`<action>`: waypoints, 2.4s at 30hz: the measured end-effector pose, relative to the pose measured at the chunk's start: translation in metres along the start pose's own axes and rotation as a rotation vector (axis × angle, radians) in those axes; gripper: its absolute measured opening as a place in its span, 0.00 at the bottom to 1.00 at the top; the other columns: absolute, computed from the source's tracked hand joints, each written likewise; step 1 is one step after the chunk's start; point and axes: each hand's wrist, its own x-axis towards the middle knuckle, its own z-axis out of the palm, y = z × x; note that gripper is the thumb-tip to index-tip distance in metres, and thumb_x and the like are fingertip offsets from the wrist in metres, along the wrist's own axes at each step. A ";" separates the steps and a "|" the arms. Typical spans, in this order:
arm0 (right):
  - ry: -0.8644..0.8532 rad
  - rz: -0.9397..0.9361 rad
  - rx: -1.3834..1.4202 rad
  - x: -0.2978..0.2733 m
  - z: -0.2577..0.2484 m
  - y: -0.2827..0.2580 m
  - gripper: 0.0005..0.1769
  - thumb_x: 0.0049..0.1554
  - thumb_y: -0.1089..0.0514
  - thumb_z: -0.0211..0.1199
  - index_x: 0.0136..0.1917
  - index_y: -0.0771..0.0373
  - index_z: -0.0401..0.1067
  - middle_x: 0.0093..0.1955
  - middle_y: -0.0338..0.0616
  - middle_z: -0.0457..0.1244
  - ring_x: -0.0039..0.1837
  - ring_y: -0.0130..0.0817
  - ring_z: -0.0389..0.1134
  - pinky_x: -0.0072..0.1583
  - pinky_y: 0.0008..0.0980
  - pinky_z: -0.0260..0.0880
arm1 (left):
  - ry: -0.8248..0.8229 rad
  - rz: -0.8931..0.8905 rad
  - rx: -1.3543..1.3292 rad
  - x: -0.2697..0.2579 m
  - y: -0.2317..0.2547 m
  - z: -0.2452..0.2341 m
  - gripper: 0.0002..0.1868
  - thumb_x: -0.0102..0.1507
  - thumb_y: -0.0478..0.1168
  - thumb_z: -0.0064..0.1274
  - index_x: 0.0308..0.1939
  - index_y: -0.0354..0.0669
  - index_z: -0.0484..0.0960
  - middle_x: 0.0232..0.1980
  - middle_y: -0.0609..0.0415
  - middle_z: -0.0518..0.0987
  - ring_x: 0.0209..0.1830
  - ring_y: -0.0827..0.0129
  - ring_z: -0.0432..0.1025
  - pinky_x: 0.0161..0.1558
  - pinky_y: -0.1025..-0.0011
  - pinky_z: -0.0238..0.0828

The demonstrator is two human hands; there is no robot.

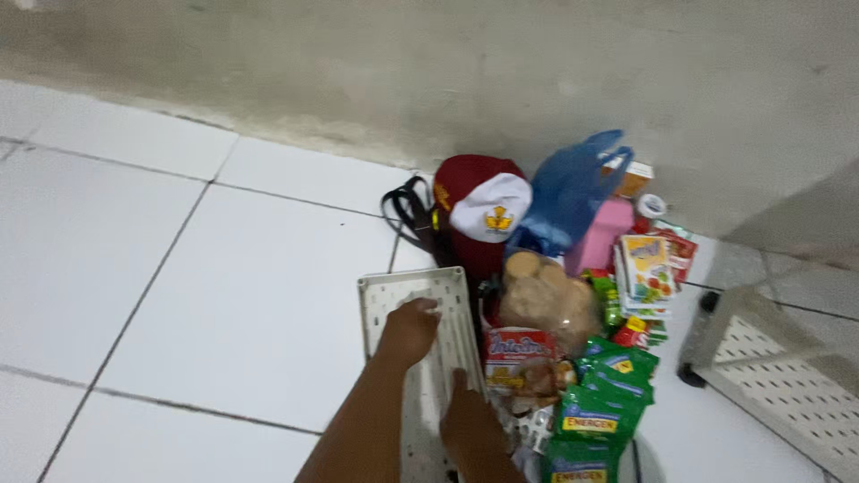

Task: The person assembles a white plastic shelving unit by inserting vertical poles into the corners of perforated trays and stacking them to form a multi-tiered structure. The person handles the trays and poles by hand, aligning and securing each component in sequence.

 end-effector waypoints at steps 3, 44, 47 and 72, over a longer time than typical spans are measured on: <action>-0.009 0.001 0.051 -0.002 -0.016 -0.001 0.21 0.50 0.56 0.64 0.57 0.61 0.72 0.40 0.53 0.71 0.45 0.46 0.75 0.52 0.46 0.75 | 0.019 -0.290 -0.277 0.004 0.008 -0.007 0.16 0.66 0.43 0.48 0.55 0.44 0.84 0.53 0.45 0.84 0.49 0.56 0.81 0.54 0.64 0.75; 1.147 0.163 0.258 -0.329 -0.586 0.237 0.14 0.63 0.55 0.60 0.60 0.60 0.76 0.44 0.48 0.73 0.45 0.33 0.76 0.47 0.35 0.76 | -0.067 0.842 -0.601 0.010 0.643 -0.026 0.13 0.68 0.39 0.51 0.53 0.40 0.84 0.54 0.48 0.84 0.53 0.57 0.78 0.56 0.63 0.74; 1.288 0.180 0.190 -0.361 -0.599 0.274 0.13 0.65 0.56 0.59 0.58 0.66 0.76 0.45 0.51 0.72 0.45 0.36 0.75 0.48 0.36 0.77 | 0.038 1.081 -0.543 0.003 0.688 -0.002 0.13 0.67 0.36 0.51 0.54 0.42 0.83 0.54 0.48 0.83 0.58 0.55 0.76 0.60 0.61 0.71; 1.275 -0.026 0.333 -0.387 -0.679 0.367 0.12 0.73 0.57 0.36 0.63 0.67 0.45 0.47 0.61 0.67 0.46 0.50 0.77 0.46 0.39 0.78 | 0.081 0.965 -0.320 0.015 0.823 0.070 0.09 0.66 0.40 0.54 0.46 0.56 0.89 0.38 0.59 0.81 0.44 0.64 0.72 0.54 0.59 0.58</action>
